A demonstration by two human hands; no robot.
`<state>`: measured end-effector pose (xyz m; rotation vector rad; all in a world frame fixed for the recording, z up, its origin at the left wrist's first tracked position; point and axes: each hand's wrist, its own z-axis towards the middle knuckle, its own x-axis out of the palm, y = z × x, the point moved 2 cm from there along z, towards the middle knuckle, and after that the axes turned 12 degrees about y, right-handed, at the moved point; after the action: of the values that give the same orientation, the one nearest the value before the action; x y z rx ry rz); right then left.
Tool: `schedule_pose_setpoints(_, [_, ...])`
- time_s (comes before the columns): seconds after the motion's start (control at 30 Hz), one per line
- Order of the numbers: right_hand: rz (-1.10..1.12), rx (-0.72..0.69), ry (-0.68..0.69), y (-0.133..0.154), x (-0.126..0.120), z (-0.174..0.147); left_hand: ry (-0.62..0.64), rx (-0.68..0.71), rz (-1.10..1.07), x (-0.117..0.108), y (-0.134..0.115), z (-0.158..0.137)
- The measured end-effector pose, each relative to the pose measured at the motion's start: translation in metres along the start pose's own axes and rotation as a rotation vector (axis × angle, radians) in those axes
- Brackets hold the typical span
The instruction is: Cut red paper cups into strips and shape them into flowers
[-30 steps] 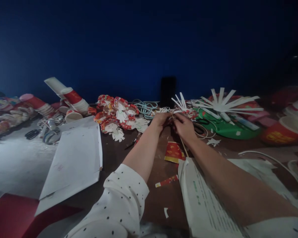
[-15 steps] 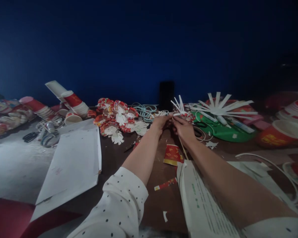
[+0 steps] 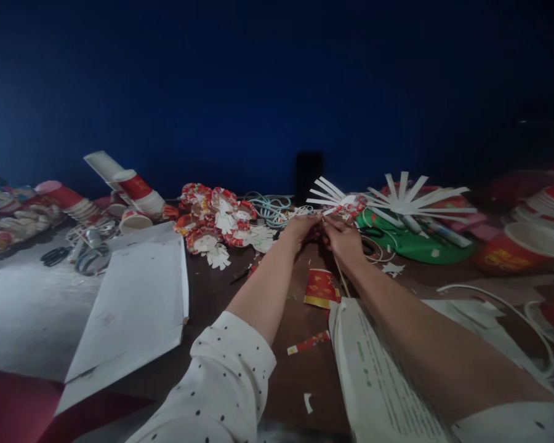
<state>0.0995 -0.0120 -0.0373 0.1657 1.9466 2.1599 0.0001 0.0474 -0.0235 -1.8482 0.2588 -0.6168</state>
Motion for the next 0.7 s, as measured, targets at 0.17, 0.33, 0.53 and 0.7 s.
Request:
schedule_pose_setpoints(0.17, [-0.024, 0.117, -0.035, -0.003, 0.000, -0.003, -0.098, 0.017, 0.057, 0.006, -0.001, -0.002])
schedule_pose_setpoints(0.33, [-0.062, 0.089, -0.030, -0.002, 0.002, -0.002, -0.139, 0.038, 0.039, 0.004, 0.004, 0.005])
schedule_pose_setpoints(0.53, [0.128, 0.147, -0.037, 0.002, 0.006, -0.003, -0.077, 0.059, -0.070, 0.000, 0.006, 0.012])
schedule_pose_setpoints(0.7, [0.162, 0.145, -0.008, 0.003, 0.007, -0.005, -0.049, 0.027, -0.068, -0.001, 0.005, 0.012])
